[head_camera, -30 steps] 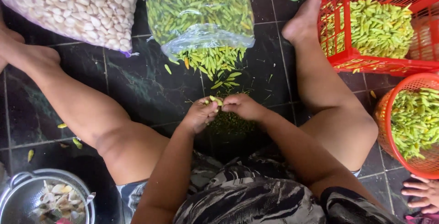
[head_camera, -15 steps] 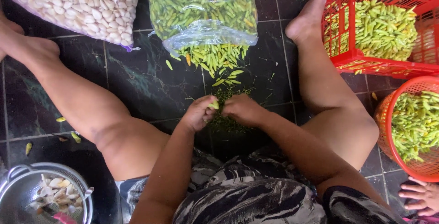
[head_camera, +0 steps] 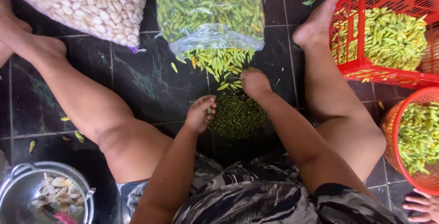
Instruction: Removing stems from green chilies by hand and sorting them on the floor
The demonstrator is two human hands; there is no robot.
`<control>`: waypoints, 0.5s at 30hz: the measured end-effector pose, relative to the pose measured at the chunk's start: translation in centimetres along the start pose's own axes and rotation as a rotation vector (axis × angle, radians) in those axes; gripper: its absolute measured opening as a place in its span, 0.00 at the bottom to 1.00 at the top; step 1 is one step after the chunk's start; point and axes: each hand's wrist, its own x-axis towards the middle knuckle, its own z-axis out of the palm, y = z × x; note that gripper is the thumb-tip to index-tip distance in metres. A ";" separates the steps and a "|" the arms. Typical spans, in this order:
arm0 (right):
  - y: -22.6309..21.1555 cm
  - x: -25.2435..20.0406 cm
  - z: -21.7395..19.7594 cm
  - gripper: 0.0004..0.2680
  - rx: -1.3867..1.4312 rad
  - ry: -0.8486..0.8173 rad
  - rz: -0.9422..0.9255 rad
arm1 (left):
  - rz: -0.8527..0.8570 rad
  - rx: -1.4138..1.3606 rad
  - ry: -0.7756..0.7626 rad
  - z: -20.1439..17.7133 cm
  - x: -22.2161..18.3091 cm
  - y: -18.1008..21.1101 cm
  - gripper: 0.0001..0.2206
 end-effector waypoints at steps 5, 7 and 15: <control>-3.1 -3.6 -2.4 0.21 1.480 -0.282 0.797 | 0.273 0.608 -0.039 1.4 1.6 -3.5 0.23; -4.7 -5.2 -4.6 0.16 1.427 -0.399 0.767 | 0.259 0.730 -0.050 2.6 0.0 -3.6 0.20; -7.2 -6.1 -6.8 0.07 0.557 -0.247 0.045 | -0.067 0.796 -0.170 1.7 -0.4 -4.1 0.14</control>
